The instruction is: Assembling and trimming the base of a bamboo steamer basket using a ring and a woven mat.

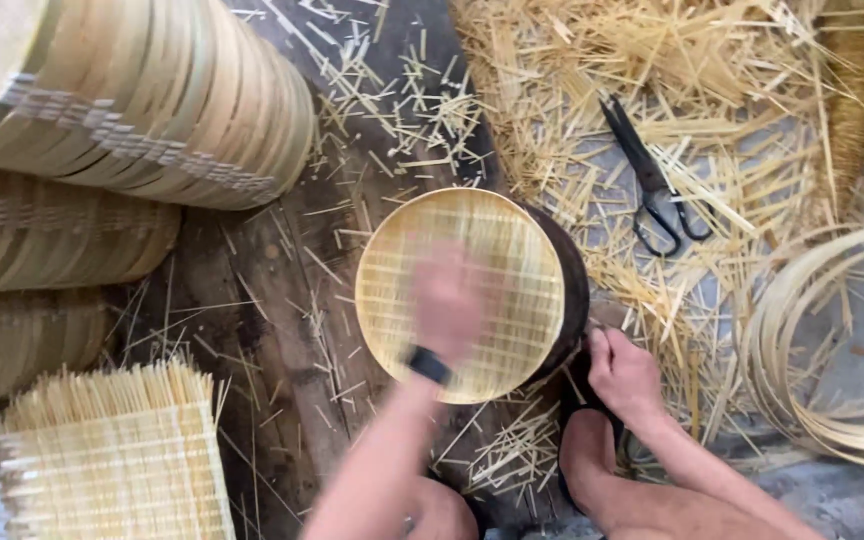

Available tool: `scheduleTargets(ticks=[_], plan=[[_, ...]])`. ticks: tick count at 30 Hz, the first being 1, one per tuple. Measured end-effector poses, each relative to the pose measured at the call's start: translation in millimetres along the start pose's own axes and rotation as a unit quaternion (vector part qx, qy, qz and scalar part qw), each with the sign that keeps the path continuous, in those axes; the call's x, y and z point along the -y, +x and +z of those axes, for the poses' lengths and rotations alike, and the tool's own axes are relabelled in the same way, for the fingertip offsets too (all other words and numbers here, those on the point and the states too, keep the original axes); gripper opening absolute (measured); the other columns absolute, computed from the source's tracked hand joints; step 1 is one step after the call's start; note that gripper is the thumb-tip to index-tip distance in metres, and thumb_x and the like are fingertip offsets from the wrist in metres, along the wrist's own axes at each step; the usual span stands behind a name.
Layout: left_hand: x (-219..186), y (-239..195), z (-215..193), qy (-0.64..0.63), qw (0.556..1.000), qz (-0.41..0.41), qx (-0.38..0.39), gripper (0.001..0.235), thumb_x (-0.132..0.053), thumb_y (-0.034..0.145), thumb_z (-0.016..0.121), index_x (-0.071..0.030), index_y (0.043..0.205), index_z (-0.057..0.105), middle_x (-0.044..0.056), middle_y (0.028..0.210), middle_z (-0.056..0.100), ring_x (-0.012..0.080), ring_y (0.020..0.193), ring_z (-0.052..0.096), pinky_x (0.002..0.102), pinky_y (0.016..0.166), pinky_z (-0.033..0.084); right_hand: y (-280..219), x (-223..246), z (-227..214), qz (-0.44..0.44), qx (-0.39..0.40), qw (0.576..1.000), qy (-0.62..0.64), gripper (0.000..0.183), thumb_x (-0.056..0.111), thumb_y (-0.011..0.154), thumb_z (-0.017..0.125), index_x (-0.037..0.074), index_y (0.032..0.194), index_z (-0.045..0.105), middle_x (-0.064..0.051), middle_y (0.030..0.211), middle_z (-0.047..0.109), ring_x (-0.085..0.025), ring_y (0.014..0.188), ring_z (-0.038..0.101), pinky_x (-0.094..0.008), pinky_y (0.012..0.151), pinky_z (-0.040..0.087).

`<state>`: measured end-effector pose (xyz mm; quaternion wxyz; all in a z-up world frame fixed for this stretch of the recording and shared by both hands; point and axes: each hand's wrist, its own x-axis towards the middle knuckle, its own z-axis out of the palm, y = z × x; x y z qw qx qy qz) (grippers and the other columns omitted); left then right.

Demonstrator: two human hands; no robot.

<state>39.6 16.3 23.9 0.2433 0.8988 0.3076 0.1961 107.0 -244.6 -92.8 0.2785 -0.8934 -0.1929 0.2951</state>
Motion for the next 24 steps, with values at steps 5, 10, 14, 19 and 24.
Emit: scheduleTargets(ticks=[5,10,14,19,24], plan=[[-45.9,-84.6,54.1,0.026,0.985,0.115,0.129,0.049,-0.022,0.098,0.065,0.006,0.137,0.057,0.026,0.149,0.051,0.0428,0.144,0.041,0.055,0.122,0.027,-16.2,29.5,-3.6,-0.060,-0.127,0.988,-0.065,0.022,0.029,0.097,0.060,0.008,0.090,0.064,-0.015,0.083,0.068,-0.038,0.079,0.067,-0.050,0.065,0.051],[-15.0,-90.4,3.6,0.104,0.964,0.146,0.197,0.060,0.002,0.074,0.054,0.002,0.133,0.063,0.021,0.147,0.058,0.0364,0.142,0.048,0.051,0.121,0.033,-22.9,30.3,-3.0,-0.134,-0.193,0.971,-0.037,0.009,0.020,0.091,0.065,0.011,0.089,0.065,-0.010,0.086,0.068,-0.034,0.082,0.067,-0.046,0.068,0.053],[42.1,-41.1,-38.6,0.146,0.924,0.291,0.203,0.044,0.000,0.090,0.056,-0.001,0.133,0.064,0.021,0.141,0.062,0.0333,0.135,0.057,0.050,0.119,0.040,-22.1,31.0,-2.2,-0.148,-0.212,0.966,-0.029,0.008,0.020,0.090,0.066,0.012,0.089,0.067,-0.008,0.086,0.068,-0.033,0.082,0.067,-0.046,0.068,0.053],[35.1,85.2,-155.7,0.296,0.813,0.475,0.160,0.029,-0.009,0.089,0.062,-0.001,0.116,0.069,0.013,0.114,0.074,0.0245,0.105,0.071,0.038,0.095,0.057,-25.0,27.1,3.2,-0.092,-0.180,0.978,-0.056,0.015,0.025,0.094,0.064,0.012,0.088,0.066,-0.007,0.086,0.068,-0.033,0.082,0.068,-0.046,0.067,0.052],[71.4,204.3,-260.8,0.459,0.819,0.343,-0.029,0.019,0.001,0.105,0.055,-0.007,0.113,0.070,0.009,0.095,0.071,0.0196,0.079,0.068,0.029,0.067,0.058,-26.2,26.7,5.5,-0.080,-0.158,0.980,-0.090,0.017,0.029,0.097,0.063,0.013,0.090,0.066,-0.007,0.086,0.067,-0.033,0.081,0.067,-0.045,0.068,0.052]])
